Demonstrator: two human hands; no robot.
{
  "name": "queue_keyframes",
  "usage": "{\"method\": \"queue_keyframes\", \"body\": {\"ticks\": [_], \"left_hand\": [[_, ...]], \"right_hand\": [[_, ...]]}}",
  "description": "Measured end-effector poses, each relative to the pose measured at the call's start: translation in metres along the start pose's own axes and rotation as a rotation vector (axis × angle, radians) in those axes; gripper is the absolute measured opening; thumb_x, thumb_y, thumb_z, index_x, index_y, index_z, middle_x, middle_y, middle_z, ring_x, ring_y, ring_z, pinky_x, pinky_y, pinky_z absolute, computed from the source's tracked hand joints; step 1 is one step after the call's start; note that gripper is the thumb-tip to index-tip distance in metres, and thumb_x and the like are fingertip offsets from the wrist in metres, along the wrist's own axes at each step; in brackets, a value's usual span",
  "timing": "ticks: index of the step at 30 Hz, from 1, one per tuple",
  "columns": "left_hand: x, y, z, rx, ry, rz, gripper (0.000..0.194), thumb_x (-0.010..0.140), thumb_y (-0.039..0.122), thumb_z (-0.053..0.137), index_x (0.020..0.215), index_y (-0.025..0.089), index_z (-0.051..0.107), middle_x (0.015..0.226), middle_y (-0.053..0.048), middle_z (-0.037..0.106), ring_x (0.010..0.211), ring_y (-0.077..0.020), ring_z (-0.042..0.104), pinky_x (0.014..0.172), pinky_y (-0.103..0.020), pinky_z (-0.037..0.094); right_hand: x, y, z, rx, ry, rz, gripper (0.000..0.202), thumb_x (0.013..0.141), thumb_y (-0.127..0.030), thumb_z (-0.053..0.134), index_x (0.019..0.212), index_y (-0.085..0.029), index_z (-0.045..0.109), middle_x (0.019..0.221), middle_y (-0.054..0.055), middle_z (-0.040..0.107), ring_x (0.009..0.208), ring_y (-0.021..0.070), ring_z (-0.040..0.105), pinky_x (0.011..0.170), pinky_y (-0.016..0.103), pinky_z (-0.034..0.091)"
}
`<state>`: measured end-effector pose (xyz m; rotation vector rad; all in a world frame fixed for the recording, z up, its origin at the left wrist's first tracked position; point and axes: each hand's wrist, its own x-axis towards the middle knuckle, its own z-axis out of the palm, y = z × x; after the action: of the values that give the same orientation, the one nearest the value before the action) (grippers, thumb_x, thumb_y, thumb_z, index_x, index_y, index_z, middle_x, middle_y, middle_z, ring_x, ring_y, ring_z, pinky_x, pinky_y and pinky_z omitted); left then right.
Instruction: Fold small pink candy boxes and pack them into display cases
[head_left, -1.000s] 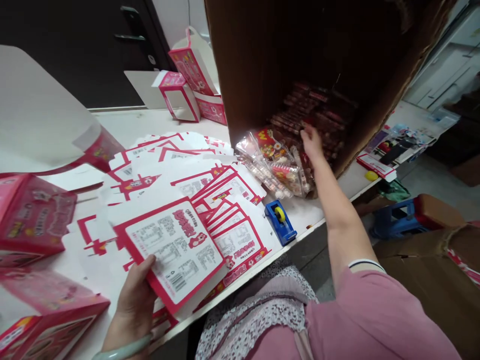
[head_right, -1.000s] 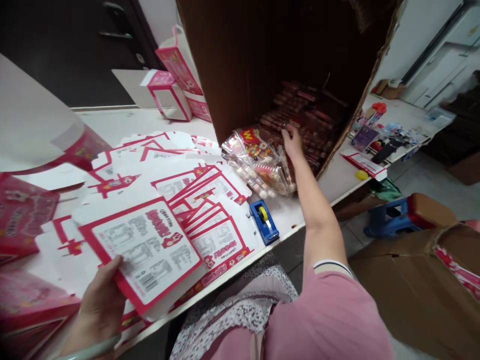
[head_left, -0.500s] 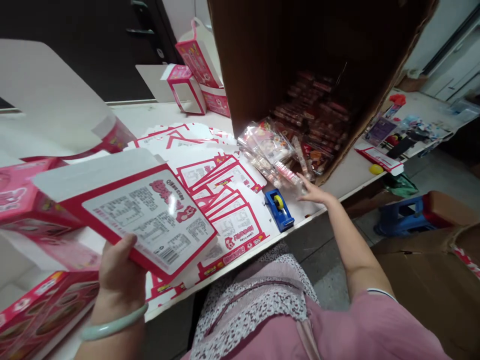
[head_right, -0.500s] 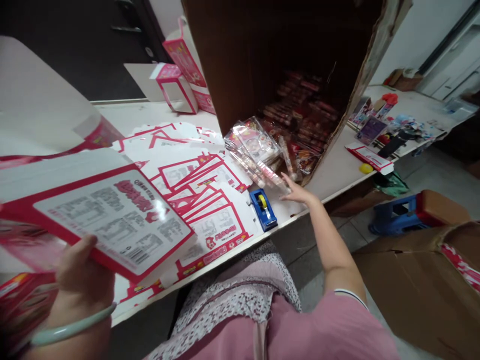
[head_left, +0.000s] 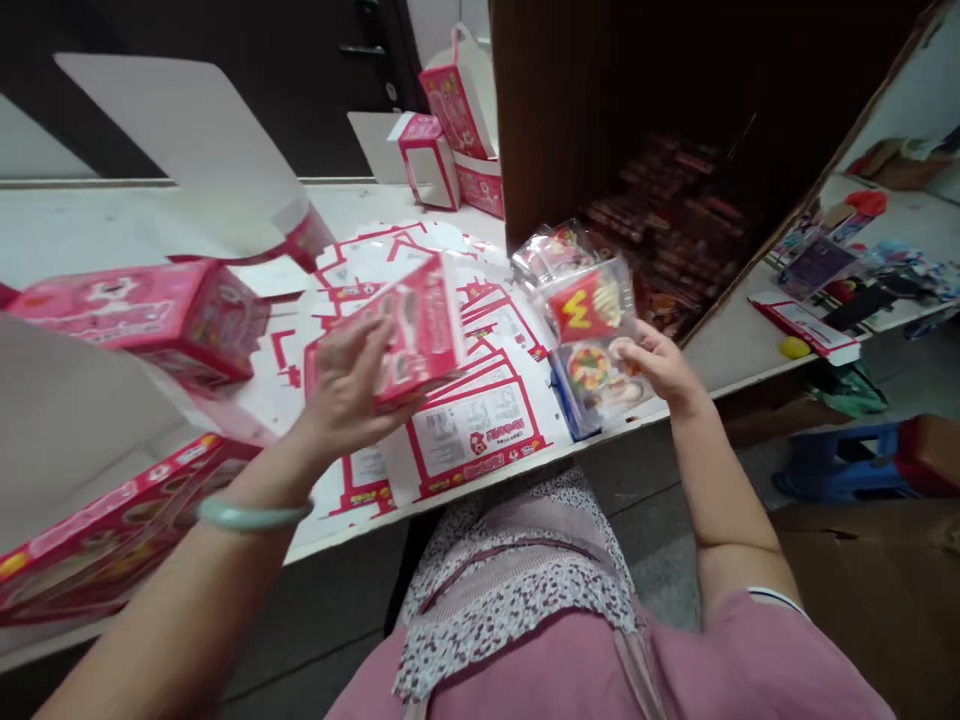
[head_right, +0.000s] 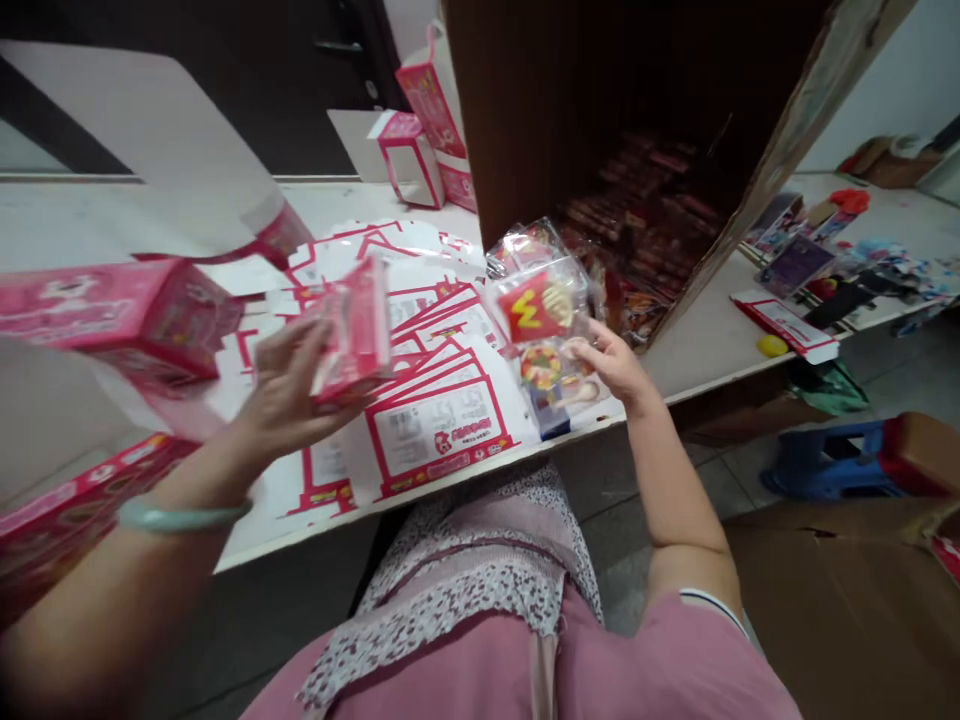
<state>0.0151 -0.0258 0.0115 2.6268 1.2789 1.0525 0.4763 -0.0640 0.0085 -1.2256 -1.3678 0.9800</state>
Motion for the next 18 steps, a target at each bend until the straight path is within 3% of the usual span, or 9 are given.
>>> {"method": "queue_keyframes", "body": {"ticks": [3,8,10,12,14,15,18], "left_hand": [[0.012,-0.010,0.023,0.184,-0.188,0.139,0.081,0.082,0.045,0.066,0.150,0.007,0.043,0.153,-0.023,0.043,0.141,-0.0402,0.037,0.121,-0.058,0.024],[0.017,-0.008,0.043,0.154,-0.330,0.321,0.065,0.083,0.037,0.063,0.147,0.029,0.051,0.145,-0.006,0.056,0.135,-0.0315,0.045,0.121,-0.047,0.022],[0.012,-0.004,0.042,0.106,-0.307,0.361,0.063,0.085,0.033,0.062,0.146,0.032,0.052,0.142,-0.004,0.059,0.130,-0.0290,0.049,0.119,-0.042,0.025],[0.003,-0.004,0.036,0.106,-0.208,0.339,0.068,0.082,0.033,0.067,0.148,0.030,0.051,0.140,-0.007,0.060,0.129,-0.0307,0.050,0.117,-0.042,0.026],[-0.008,-0.009,0.031,0.164,-0.104,0.287,0.076,0.078,0.036,0.071,0.149,0.024,0.049,0.142,-0.012,0.058,0.129,-0.0349,0.049,0.116,-0.045,0.026],[-0.014,-0.010,0.029,0.197,-0.076,0.260,0.079,0.077,0.038,0.072,0.150,0.021,0.048,0.142,-0.014,0.057,0.129,-0.0370,0.048,0.115,-0.047,0.027],[-0.025,-0.008,0.034,0.256,-0.103,0.219,0.081,0.079,0.043,0.071,0.151,0.017,0.045,0.145,-0.018,0.054,0.129,-0.0396,0.047,0.113,-0.049,0.027]], "right_hand": [[0.006,-0.005,0.022,0.049,-0.398,0.130,0.067,0.076,-0.038,0.080,0.139,-0.023,0.063,0.104,0.004,0.077,0.080,0.0151,0.068,0.068,0.027,0.060],[0.028,-0.008,0.072,-0.037,-0.788,0.164,0.056,0.075,-0.035,0.080,0.129,-0.024,0.070,0.098,0.002,0.077,0.079,0.0169,0.069,0.070,0.031,0.061],[0.033,-0.014,0.079,-0.077,-0.765,0.082,0.053,0.071,-0.034,0.083,0.122,-0.024,0.072,0.103,0.003,0.077,0.091,0.0206,0.071,0.078,0.035,0.063],[0.030,-0.020,0.072,-0.158,-0.547,-0.050,0.052,0.071,-0.034,0.085,0.120,-0.024,0.071,0.114,0.006,0.075,0.108,0.0240,0.068,0.089,0.038,0.061],[0.018,-0.020,0.056,-0.231,-0.296,-0.106,0.046,0.074,-0.037,0.083,0.116,-0.023,0.070,0.117,0.008,0.073,0.112,0.0248,0.067,0.090,0.039,0.060],[0.010,-0.016,0.050,-0.233,-0.227,-0.078,0.040,0.076,-0.040,0.081,0.110,-0.022,0.070,0.113,0.008,0.074,0.106,0.0244,0.069,0.085,0.039,0.061],[-0.011,0.006,0.052,-0.062,-0.258,0.116,0.032,0.073,-0.048,0.078,0.083,-0.020,0.066,0.078,0.003,0.073,0.073,0.0189,0.071,0.061,0.031,0.057]]}}
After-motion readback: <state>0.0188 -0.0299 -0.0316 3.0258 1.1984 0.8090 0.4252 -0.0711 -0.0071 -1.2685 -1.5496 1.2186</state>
